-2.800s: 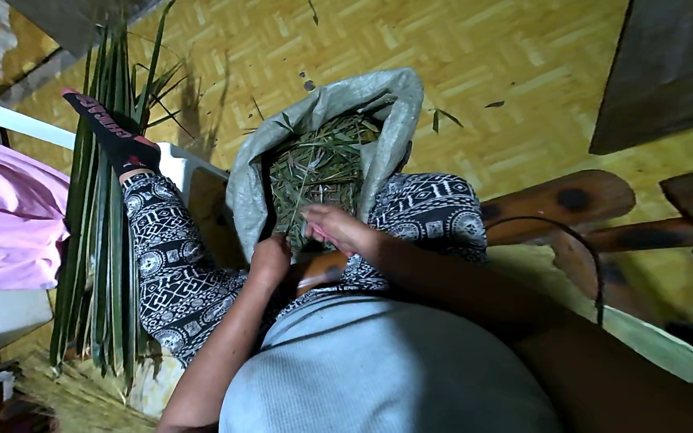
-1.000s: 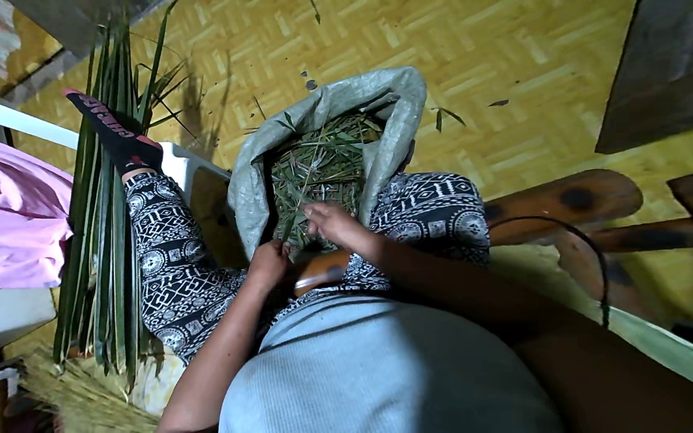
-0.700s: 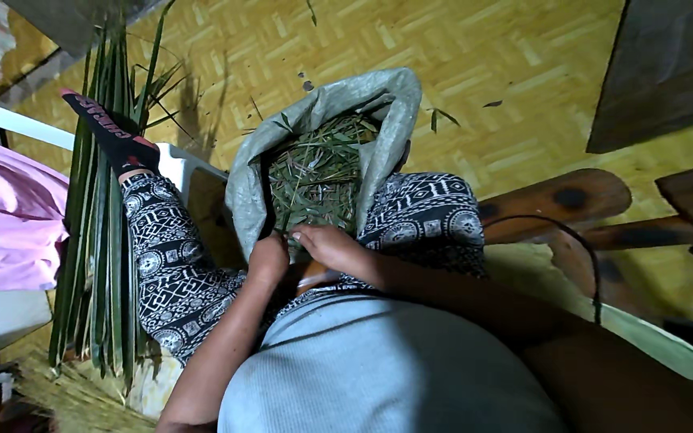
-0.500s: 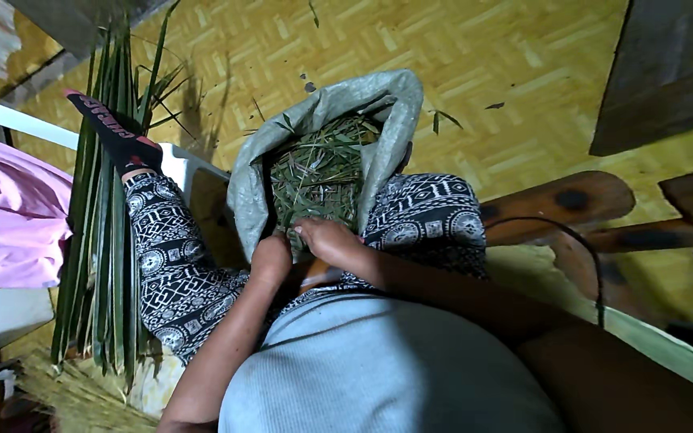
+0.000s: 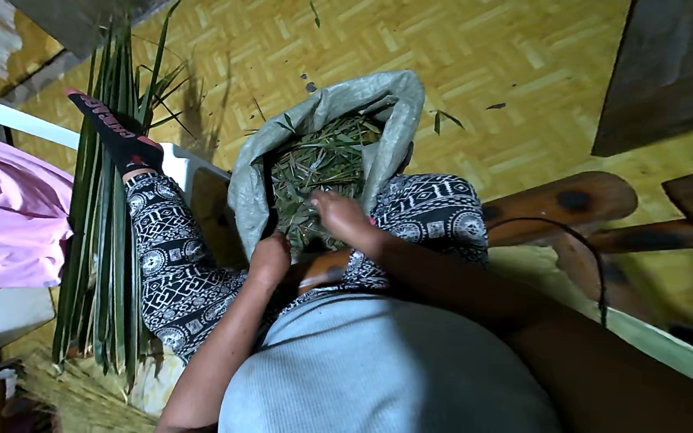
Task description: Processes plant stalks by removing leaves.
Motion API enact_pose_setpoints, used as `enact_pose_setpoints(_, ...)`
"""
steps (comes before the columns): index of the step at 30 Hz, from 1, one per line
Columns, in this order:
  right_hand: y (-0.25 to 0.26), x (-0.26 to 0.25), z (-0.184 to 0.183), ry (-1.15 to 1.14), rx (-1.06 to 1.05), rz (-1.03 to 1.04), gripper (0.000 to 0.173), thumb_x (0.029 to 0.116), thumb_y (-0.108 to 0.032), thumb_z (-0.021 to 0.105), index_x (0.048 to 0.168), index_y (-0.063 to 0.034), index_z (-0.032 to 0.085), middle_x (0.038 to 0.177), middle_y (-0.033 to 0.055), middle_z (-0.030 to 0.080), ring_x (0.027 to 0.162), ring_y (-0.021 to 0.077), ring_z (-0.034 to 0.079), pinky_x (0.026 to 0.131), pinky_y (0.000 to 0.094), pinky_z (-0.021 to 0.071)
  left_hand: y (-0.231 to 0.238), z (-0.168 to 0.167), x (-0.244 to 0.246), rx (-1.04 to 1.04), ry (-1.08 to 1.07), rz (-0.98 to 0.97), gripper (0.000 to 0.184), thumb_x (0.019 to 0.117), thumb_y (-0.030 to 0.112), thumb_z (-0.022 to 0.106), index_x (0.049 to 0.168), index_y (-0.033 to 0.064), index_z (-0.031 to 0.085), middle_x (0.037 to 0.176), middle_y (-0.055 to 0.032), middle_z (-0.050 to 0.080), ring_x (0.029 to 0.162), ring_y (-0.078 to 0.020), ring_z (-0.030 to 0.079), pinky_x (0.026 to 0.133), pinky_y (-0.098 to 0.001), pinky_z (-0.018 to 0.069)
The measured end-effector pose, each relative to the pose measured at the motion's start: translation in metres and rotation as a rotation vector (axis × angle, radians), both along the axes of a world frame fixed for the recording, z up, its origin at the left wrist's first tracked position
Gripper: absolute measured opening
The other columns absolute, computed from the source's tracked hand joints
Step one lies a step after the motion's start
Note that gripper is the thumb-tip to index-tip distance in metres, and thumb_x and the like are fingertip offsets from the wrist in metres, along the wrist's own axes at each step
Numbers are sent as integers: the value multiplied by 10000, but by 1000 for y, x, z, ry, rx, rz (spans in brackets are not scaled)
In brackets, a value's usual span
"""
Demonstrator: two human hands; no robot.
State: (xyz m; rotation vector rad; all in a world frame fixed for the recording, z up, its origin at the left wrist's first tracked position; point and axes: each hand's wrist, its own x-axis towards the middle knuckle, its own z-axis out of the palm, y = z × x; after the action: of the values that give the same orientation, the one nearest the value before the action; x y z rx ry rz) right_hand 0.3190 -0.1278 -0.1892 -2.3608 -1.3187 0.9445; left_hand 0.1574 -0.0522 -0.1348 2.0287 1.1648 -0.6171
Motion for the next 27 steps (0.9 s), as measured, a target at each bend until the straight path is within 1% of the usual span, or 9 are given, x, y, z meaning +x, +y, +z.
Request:
enact_pose_setpoints(3, -3, 7, -1, 82, 70, -62, 431, 1135, -289, 360, 1425, -48, 568, 1381, 241, 605, 1244, 446, 611, 1013, 647, 475, 4, -1, -5, -78, -74, 93, 405, 1139, 260, 386, 1193, -55, 634, 986, -208, 697, 943, -319, 691, 916, -496, 540)
enact_pose_setpoints(5, -10, -4, 4, 177, 111, -4, 428, 1133, -293, 378, 1423, -49, 575, 1402, 220, 600, 1267, 413, 607, 1049, 618, 468, 6, -5, -6, -158, -123, 189, 412, 1145, 271, 361, 1197, -37, 629, 913, -137, 696, 811, -218, 662, 817, -404, 544)
enact_pose_setpoints(7, -18, -18, 3, 236, 158, 81, 398, 1121, -280, 427, 1390, -48, 606, 1355, 202, 634, 1230, 386, 633, 1042, 596, 487, 8, -7, -6, -246, -181, 287, 395, 1146, 269, 358, 1179, -15, 630, 836, -70, 670, 687, -119, 596, 692, -302, 511)
enact_pose_setpoints(10, -21, -24, -1, 255, 170, 102, 384, 1120, -257, 442, 1396, -42, 599, 1337, 205, 648, 1204, 387, 649, 1026, 595, 493, 7, -8, -7, -334, -232, 359, 376, 1144, 252, 367, 1134, -16, 631, 759, -31, 645, 595, -62, 543, 598, -231, 469)
enact_pose_setpoints(13, -13, -8, -3, 219, 74, -30, 435, 1133, -302, 386, 1448, -51, 551, 1401, 235, 596, 1246, 438, 613, 1027, 642, 471, 6, -5, -9, -362, -231, 346, 374, 1144, 239, 368, 1178, -16, 640, 759, -20, 642, 590, -48, 528, 588, -217, 453)
enact_pose_setpoints(15, -8, 2, -6, 219, 73, -150, 459, 1132, -320, 380, 1469, -45, 529, 1401, 232, 601, 1267, 433, 600, 1052, 642, 449, 6, -5, -11, -361, -239, 327, 362, 1142, 230, 370, 1176, -14, 636, 758, -15, 637, 588, -43, 527, 585, -214, 453)
enact_pose_setpoints(18, -5, 5, 0, 233, 80, -201, 467, 1133, -327, 378, 1492, -58, 507, 1422, 223, 591, 1287, 428, 588, 1065, 640, 437, 5, -4, -12, -354, -242, 313, 357, 1140, 236, 380, 1167, -10, 636, 772, -22, 643, 607, -54, 544, 602, -229, 466)
enact_pose_setpoints(23, -1, 32, -10, 282, 48, -318, 458, 1134, -343, 371, 1469, -82, 543, 1357, 246, 628, 1266, 444, 595, 1054, 662, 429, 3, 3, -19, -399, -269, 238, 346, 1137, 214, 385, 1193, -3, 648, 756, -6, 644, 595, -42, 530, 592, -217, 454)
enact_pose_setpoints(27, 0, 53, -24, 331, 82, -495, 456, 1134, -331, 374, 1475, -74, 535, 1246, 272, 655, 1120, 439, 644, 975, 637, 471, 1, 10, -31, -480, -319, 282, 324, 1132, 178, 388, 1202, -2, 648, 726, 16, 636, 545, -16, 490, 541, -184, 418)
